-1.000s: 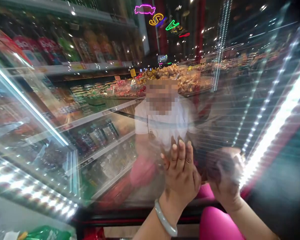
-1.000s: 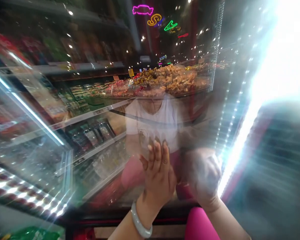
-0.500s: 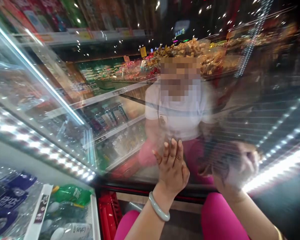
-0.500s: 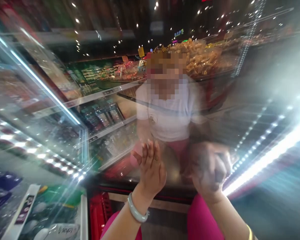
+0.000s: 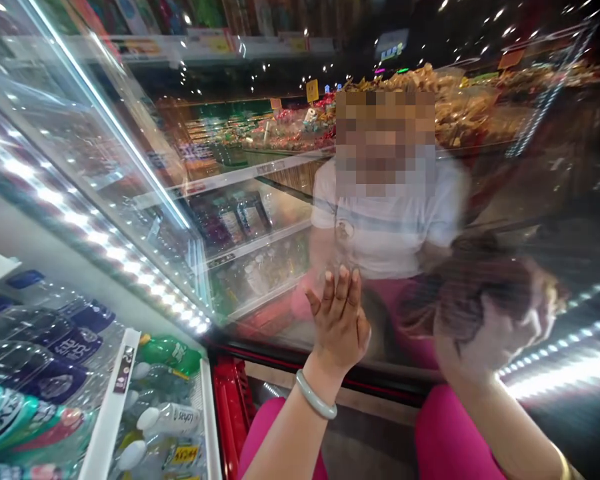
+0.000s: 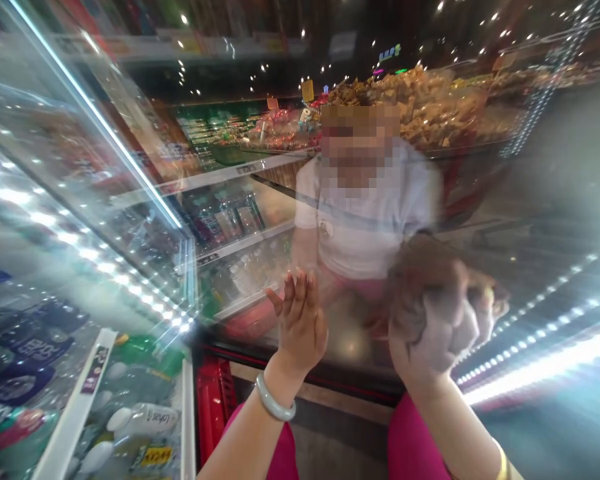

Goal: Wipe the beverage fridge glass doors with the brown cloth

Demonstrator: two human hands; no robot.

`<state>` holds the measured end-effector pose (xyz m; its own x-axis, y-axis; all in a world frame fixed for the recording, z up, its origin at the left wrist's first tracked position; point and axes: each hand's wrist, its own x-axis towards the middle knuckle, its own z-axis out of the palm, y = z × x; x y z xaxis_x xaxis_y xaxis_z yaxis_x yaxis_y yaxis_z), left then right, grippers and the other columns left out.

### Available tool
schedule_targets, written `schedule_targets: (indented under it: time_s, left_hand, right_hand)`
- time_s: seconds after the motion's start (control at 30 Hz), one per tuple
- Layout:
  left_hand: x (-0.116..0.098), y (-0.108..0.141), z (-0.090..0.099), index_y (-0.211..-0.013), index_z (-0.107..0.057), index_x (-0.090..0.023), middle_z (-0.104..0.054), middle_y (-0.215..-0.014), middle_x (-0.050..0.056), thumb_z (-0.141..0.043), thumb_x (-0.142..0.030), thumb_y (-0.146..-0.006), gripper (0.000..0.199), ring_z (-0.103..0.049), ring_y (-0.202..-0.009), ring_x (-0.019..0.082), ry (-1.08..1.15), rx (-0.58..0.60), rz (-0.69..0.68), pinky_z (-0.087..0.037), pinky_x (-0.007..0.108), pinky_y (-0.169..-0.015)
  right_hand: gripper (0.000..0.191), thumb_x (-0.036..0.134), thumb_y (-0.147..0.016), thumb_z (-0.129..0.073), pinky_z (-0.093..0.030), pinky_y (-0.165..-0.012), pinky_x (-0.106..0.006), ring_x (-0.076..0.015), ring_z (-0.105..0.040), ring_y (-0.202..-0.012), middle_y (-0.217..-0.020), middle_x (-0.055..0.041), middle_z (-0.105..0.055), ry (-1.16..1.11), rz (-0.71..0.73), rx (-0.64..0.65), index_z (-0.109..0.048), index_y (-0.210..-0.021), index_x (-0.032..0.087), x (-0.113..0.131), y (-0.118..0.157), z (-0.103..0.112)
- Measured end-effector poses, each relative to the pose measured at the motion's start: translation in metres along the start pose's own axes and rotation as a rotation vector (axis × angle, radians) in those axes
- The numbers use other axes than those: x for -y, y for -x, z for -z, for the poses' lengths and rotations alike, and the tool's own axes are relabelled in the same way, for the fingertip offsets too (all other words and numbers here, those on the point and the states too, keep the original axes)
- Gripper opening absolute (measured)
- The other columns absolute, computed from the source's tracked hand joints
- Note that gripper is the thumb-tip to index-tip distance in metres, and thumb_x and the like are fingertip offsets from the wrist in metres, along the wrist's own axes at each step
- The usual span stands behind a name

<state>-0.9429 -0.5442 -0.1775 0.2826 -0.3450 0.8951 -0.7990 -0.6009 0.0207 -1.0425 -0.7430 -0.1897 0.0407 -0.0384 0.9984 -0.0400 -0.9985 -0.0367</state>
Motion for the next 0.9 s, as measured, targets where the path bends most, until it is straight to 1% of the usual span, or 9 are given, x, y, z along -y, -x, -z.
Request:
schedule_targets:
  time_s: [0.03,0.07,0.17,0.27,0.37,0.5,0.6,0.77,0.9]
  left_hand:
    - [0.003,0.0,0.001,-0.167,-0.013,-0.013,-0.017,-0.174,0.006,-0.037,-0.016,-0.098,0.074,0.0,-0.164,0.02,-0.003,-0.001,0.009,0.014,0.049,-0.132]
    - [0.006,0.0,0.002,-0.167,-0.012,-0.013,-0.016,-0.174,0.006,-0.036,-0.016,-0.098,0.073,-0.001,-0.164,0.02,-0.002,-0.003,0.022,0.013,0.049,-0.132]
    - [0.019,0.002,0.005,-0.168,-0.011,-0.012,-0.013,-0.174,0.009,-0.035,-0.019,-0.101,0.071,-0.002,-0.164,0.02,0.005,-0.029,0.072,0.008,0.047,-0.134]
    - [0.038,0.009,0.008,-0.168,-0.011,-0.011,-0.012,-0.174,0.01,-0.038,-0.02,-0.101,0.072,-0.002,-0.164,0.021,-0.011,-0.041,0.095,0.004,0.045,-0.134]
    - [0.057,0.014,0.01,-0.168,-0.01,-0.013,-0.013,-0.174,0.009,-0.037,-0.015,-0.098,0.075,-0.004,-0.163,0.02,-0.034,-0.051,0.068,0.003,0.046,-0.134]
    - [0.073,0.01,0.011,-0.168,-0.008,-0.016,-0.013,-0.174,0.007,-0.037,-0.017,-0.096,0.078,-0.004,-0.163,0.02,-0.054,-0.068,0.061,0.005,0.048,-0.134]
    - [0.083,0.011,0.014,-0.168,-0.005,-0.016,-0.012,-0.175,0.008,-0.037,-0.018,-0.097,0.078,-0.005,-0.163,0.021,-0.071,-0.064,0.135,0.004,0.048,-0.134]
    - [0.098,0.029,0.02,-0.168,-0.004,-0.013,-0.014,-0.174,0.013,-0.041,-0.023,-0.099,0.079,-0.009,-0.163,0.024,-0.076,-0.022,0.202,0.002,0.051,-0.134]
    - [0.106,0.036,0.027,-0.168,-0.001,-0.016,-0.014,-0.175,0.011,-0.039,-0.015,-0.094,0.083,-0.008,-0.163,0.023,-0.103,0.019,0.224,0.001,0.053,-0.134]
  right_hand:
    - [0.087,0.021,-0.069,-0.087,-0.037,-0.119,-0.066,-0.0516,-0.044,-0.142,-0.143,-0.0199,-0.056,0.077,0.042,-0.177,-0.056,-0.15,0.02,0.011,-0.017,-0.012]
    - [0.084,0.022,-0.071,-0.087,-0.037,-0.12,-0.063,-0.05,-0.043,-0.144,-0.142,-0.0205,-0.057,0.102,0.065,-0.14,-0.057,-0.149,0.018,0.027,-0.03,-0.023]
    - [0.055,0.026,-0.081,-0.082,-0.037,-0.122,-0.059,-0.0359,-0.058,-0.13,-0.123,-0.0128,-0.069,-0.021,0.193,0.099,-0.068,-0.134,0.024,0.074,-0.03,-0.043]
    - [0.03,0.021,-0.088,-0.076,-0.032,-0.127,-0.052,-0.022,-0.066,-0.114,-0.11,-0.0025,-0.075,-0.164,0.257,0.315,-0.071,-0.117,0.028,0.083,0.008,-0.034]
    - [0.036,0.022,-0.084,-0.079,-0.043,-0.119,-0.05,-0.0286,-0.062,-0.127,-0.111,-0.0058,-0.072,-0.182,0.235,0.29,-0.07,-0.119,0.023,0.063,0.011,-0.025]
    - [0.063,0.029,-0.079,-0.082,-0.037,-0.121,-0.063,-0.0425,-0.045,-0.145,-0.129,-0.0174,-0.065,-0.011,0.162,-0.062,-0.065,-0.139,0.015,0.077,-0.057,-0.053]
    - [0.052,0.027,-0.086,-0.077,-0.032,-0.126,-0.058,-0.0327,-0.054,-0.138,-0.123,-0.0118,-0.07,-0.045,0.26,0.038,-0.067,-0.136,0.021,0.113,-0.071,-0.078]
    - [0.033,0.016,-0.097,-0.061,-0.02,-0.132,-0.046,-0.0177,-0.064,-0.124,-0.122,-0.0018,-0.076,-0.272,0.433,0.426,-0.071,-0.126,0.028,0.113,-0.004,-0.063]
    - [0.04,0.027,-0.089,-0.076,-0.03,-0.126,-0.063,-0.0343,-0.059,-0.135,-0.116,-0.0089,-0.075,-0.184,0.292,0.236,-0.071,-0.129,0.025,0.111,-0.033,-0.068]
